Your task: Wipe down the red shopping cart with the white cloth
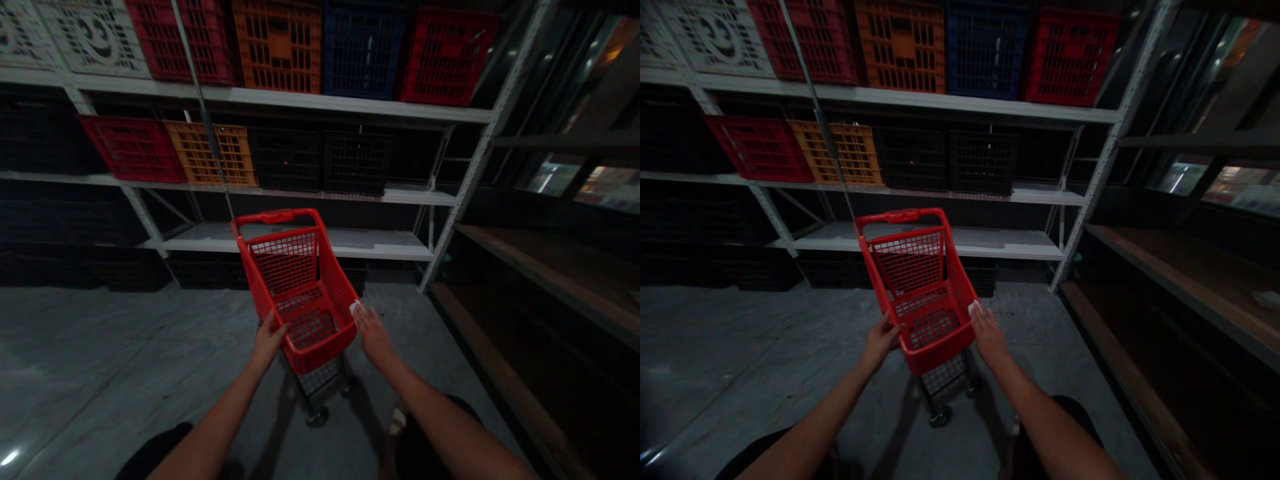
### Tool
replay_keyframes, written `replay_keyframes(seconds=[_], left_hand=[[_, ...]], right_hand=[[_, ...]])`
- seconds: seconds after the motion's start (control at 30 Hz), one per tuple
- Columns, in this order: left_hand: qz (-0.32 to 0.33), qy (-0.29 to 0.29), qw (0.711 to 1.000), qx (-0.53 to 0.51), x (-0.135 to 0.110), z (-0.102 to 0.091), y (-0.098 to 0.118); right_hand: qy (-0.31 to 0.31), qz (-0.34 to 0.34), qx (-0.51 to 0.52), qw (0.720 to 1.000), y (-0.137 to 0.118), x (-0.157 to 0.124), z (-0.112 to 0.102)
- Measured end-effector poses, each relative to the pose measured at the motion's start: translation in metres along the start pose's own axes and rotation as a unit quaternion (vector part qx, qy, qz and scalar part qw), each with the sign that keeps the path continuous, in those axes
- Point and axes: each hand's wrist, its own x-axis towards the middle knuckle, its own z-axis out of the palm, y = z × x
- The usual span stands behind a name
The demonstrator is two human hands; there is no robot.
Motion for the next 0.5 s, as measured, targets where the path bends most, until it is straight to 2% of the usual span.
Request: replay_keyframes(seconds=[0.07, 0.13, 0.23, 0.3, 0.33, 0.4, 0.5], left_hand=[[-0.025, -0.025, 0.999, -0.025, -0.002, -0.006, 0.002], [-0.041, -0.038, 0.998, -0.042, -0.004, -0.011, 0.004], [-0.073, -0.046, 0.994, -0.062, -0.008, -0.020, 0.010], [-0.096, -0.052, 0.992, -0.065, -0.010, -0.028, 0.014], [-0.104, -0.056, 0.991, -0.063, -0.012, -0.033, 0.015], [-0.112, -0.064, 0.990, -0.053, -0.013, -0.045, 0.015], [-0.117, -0.070, 0.990, -0.044, -0.012, -0.066, 0.012]], right_hand=[[0.017, 0.006, 0.015, 1.000, -0.018, 0.000, 0.004], [0.025, -0.007, 0.041, 0.999, -0.057, -0.002, 0.008], [-0.002, -0.048, 0.078, 0.996, -0.119, -0.006, 0.008], [-0.021, -0.074, 0.093, 0.993, -0.141, -0.008, 0.001], [-0.028, -0.091, 0.098, 0.991, -0.143, -0.009, -0.004], [-0.043, -0.133, 0.104, 0.985, -0.133, -0.011, -0.017], [-0.070, -0.183, 0.096, 0.976, -0.092, -0.017, -0.035]])
